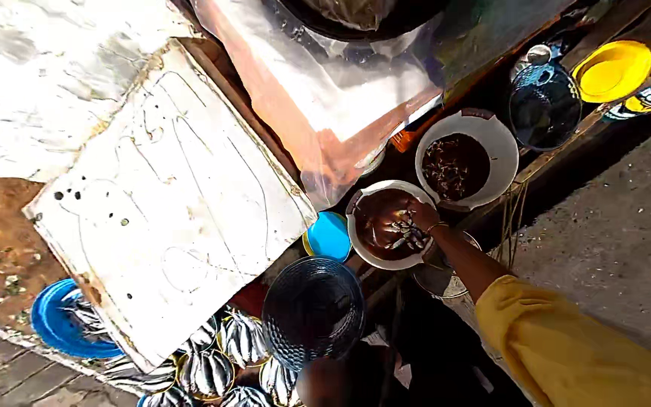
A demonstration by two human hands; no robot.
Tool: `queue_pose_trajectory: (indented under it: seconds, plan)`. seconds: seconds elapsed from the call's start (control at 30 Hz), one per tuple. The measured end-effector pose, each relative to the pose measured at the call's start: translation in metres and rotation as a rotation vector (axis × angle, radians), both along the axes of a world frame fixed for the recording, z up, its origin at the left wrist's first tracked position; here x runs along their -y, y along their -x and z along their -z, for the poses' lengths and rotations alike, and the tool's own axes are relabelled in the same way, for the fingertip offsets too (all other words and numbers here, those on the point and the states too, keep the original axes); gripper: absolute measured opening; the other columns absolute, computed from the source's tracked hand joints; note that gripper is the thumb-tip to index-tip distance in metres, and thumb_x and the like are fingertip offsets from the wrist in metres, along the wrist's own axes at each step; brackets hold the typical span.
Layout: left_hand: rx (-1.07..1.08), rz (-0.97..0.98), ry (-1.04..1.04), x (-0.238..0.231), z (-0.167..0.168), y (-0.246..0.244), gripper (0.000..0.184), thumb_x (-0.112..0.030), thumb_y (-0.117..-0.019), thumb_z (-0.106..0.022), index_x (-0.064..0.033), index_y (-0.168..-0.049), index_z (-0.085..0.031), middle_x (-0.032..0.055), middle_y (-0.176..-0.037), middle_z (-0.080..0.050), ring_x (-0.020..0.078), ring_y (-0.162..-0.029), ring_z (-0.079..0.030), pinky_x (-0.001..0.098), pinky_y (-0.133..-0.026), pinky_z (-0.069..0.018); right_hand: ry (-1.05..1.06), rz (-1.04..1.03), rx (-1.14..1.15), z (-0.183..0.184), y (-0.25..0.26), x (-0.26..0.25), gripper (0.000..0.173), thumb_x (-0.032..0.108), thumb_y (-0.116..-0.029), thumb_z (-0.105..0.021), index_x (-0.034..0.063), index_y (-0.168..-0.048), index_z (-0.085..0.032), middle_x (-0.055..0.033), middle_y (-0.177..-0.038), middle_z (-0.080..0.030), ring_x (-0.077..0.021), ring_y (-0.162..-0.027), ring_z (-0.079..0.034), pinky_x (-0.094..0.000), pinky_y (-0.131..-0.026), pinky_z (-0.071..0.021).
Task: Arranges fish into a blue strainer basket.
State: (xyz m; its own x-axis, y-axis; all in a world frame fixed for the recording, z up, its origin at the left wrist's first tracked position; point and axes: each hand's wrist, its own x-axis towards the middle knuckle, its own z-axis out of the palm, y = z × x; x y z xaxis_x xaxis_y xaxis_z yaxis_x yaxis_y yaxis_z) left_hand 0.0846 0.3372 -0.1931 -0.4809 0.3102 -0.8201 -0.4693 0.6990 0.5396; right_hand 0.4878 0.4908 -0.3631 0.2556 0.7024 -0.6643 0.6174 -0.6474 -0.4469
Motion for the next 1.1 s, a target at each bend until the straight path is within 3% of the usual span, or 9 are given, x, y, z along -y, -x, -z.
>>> queue_pose_trajectory:
  seconds: [0.07, 0.17, 0.33, 0.4, 0.5, 0.7, 0.83, 0.93, 1.1]
  plan:
    - [0.001, 0.015, 0.035, -0.013, 0.018, -0.019, 0.022, -0.002, -0.093, -0.041, -0.0034, -0.114, -0.048, 0.0129, -0.096, -0.06, 0.0246, -0.081, -0.063, 0.0466, -0.068, -0.057, -0.006, -0.064, 0.03, 0.026, 0.003, -0.014, 0.034, 0.019, -0.0979, -0.065, 0.0072, -0.129, -0.069, -0.0253, -0.136, -0.061, -0.0457, -0.127, -0.057, -0.0665, -0.099, -0.0488]
    - [0.03, 0.05, 0.033, -0.034, 0.043, -0.039, 0.034, 0.003, -0.0922, -0.043, 0.0, -0.126, -0.045, 0.0182, -0.105, -0.059, 0.0286, -0.087, -0.063, 0.0504, -0.071, -0.0566, -0.046, -0.19, 0.083, 0.066, 0.01, -0.027, 0.035, 0.012, -0.0947, -0.066, 0.0019, -0.128, -0.068, -0.0271, -0.135, -0.062, -0.0489, -0.131, -0.053, -0.0694, -0.103, -0.0442]
    - [0.027, 0.113, 0.026, -0.054, 0.068, -0.064, 0.046, 0.008, -0.0916, -0.044, -0.0021, -0.137, -0.04, 0.0203, -0.109, -0.059, 0.0307, -0.086, -0.065, 0.0519, -0.068, -0.0568, 0.169, -0.148, 0.076, 0.066, 0.021, -0.019, 0.047, 0.017, -0.0939, -0.068, -0.006, -0.134, -0.059, -0.0334, -0.134, -0.059, -0.0529, -0.124, -0.057, -0.0721, -0.099, -0.0447]
    - [0.03, 0.113, 0.008, -0.057, 0.073, -0.069, 0.06, 0.01, -0.0907, -0.045, -0.0068, -0.147, -0.033, 0.0229, -0.116, -0.057, 0.0336, -0.09, -0.065, 0.0536, -0.067, -0.0568, 0.186, 0.011, -0.049, 0.066, 0.016, -0.01, 0.043, 0.02, -0.0915, -0.074, -0.0087, -0.121, -0.065, -0.0329, -0.119, -0.065, -0.0486, -0.11, -0.064, -0.0679, -0.092, -0.0492]
    - [0.04, 0.112, -0.005, -0.058, 0.082, -0.077, 0.078, 0.012, -0.0895, -0.046, -0.0148, -0.158, -0.019, 0.0279, -0.131, -0.052, 0.0401, -0.098, -0.063, 0.0583, -0.07, -0.0563, 0.081, 0.201, -0.22, 0.037, 0.014, 0.012, 0.042, 0.023, -0.0911, -0.077, -0.0065, -0.119, -0.064, -0.0288, -0.099, -0.065, -0.0384, -0.076, -0.064, -0.0568, -0.071, -0.0538]
    - [0.069, 0.109, 0.017, -0.056, 0.091, -0.092, 0.09, 0.015, -0.0854, -0.049, -0.0181, -0.161, -0.013, 0.0283, -0.134, -0.049, 0.0401, -0.099, -0.063, 0.057, -0.069, -0.056, 0.016, -0.126, -0.132, -0.059, 0.07, 0.009, 0.043, 0.027, -0.0951, -0.074, -0.001, -0.126, -0.063, -0.0271, -0.101, -0.07, -0.046, -0.099, -0.067, -0.0649, -0.088, -0.0511]
    - [0.086, 0.119, 0.039, -0.061, 0.099, -0.098, 0.081, 0.013, -0.0868, -0.05, -0.013, -0.158, -0.02, 0.0272, -0.129, -0.053, 0.0376, -0.097, -0.063, 0.0555, -0.07, -0.0564, -0.349, -0.365, 0.075, -0.02, 0.123, 0.018, 0.029, 0.012, -0.0965, -0.064, -0.0048, -0.12, -0.065, -0.0256, -0.098, -0.071, -0.0451, -0.079, -0.072, -0.059, -0.065, -0.0566]
    - [0.093, 0.111, 0.066, -0.06, 0.108, -0.099, 0.066, 0.011, -0.0893, -0.048, -0.0069, -0.15, -0.03, 0.0246, -0.119, -0.056, 0.035, -0.092, -0.064, 0.054, -0.07, -0.0566, -0.194, -0.569, -0.059, -0.018, 0.138, 0.025, 0.04, 0.003, -0.1022, -0.05, 0.0029, -0.141, -0.057, -0.0288, -0.13, -0.06, -0.0474, -0.103, -0.068, -0.0598, -0.077, -0.0567]
    - [0.097, 0.054, 0.093, -0.06, 0.12, -0.092, 0.047, 0.01, -0.0882, -0.047, 0.0009, -0.134, -0.042, 0.0224, -0.111, -0.058, 0.0327, -0.09, -0.063, 0.0531, -0.072, -0.0564, -0.058, -0.108, -0.029, -0.03, 0.088, 0.018, 0.032, 0.011, -0.1055, -0.05, -0.0002, -0.132, -0.063, -0.0246, -0.132, -0.063, -0.0436, -0.107, -0.068, -0.0598, -0.088, -0.0547]
